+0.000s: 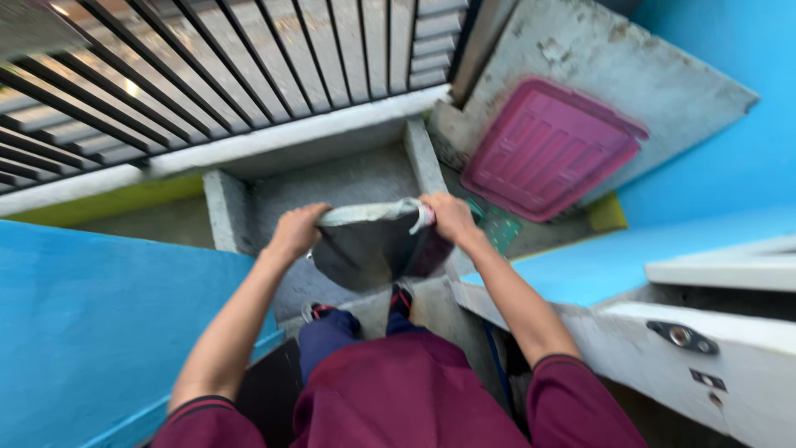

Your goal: The person picks up a towel from a ledge, unfolds and shakes it several times by hand, and then hangs it over a balcony railing.

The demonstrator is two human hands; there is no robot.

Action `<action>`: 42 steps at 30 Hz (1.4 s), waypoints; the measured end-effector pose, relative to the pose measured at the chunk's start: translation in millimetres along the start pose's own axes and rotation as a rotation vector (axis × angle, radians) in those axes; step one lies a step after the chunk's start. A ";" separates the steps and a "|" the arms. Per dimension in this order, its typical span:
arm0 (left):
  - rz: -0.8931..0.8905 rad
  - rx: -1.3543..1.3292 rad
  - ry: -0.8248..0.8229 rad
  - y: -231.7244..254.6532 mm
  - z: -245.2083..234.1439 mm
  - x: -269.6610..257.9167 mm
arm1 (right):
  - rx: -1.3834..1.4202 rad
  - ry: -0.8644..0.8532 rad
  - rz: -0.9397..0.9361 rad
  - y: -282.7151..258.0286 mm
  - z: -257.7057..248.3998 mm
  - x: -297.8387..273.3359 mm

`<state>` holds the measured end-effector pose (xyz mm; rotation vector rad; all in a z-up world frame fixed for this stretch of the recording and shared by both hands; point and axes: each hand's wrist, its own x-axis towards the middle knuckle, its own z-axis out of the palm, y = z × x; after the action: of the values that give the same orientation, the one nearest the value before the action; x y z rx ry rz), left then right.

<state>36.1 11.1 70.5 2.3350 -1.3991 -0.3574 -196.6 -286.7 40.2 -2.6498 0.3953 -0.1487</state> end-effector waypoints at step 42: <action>-0.399 -0.036 -0.236 8.9 37.9 -33.1 | 0.179 -0.218 0.197 -16.9 7.6 -28.9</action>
<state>-1.8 29.0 41.3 2.6024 -0.9976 -0.7858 -218.6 -260.4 40.0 -2.4032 0.5384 0.1586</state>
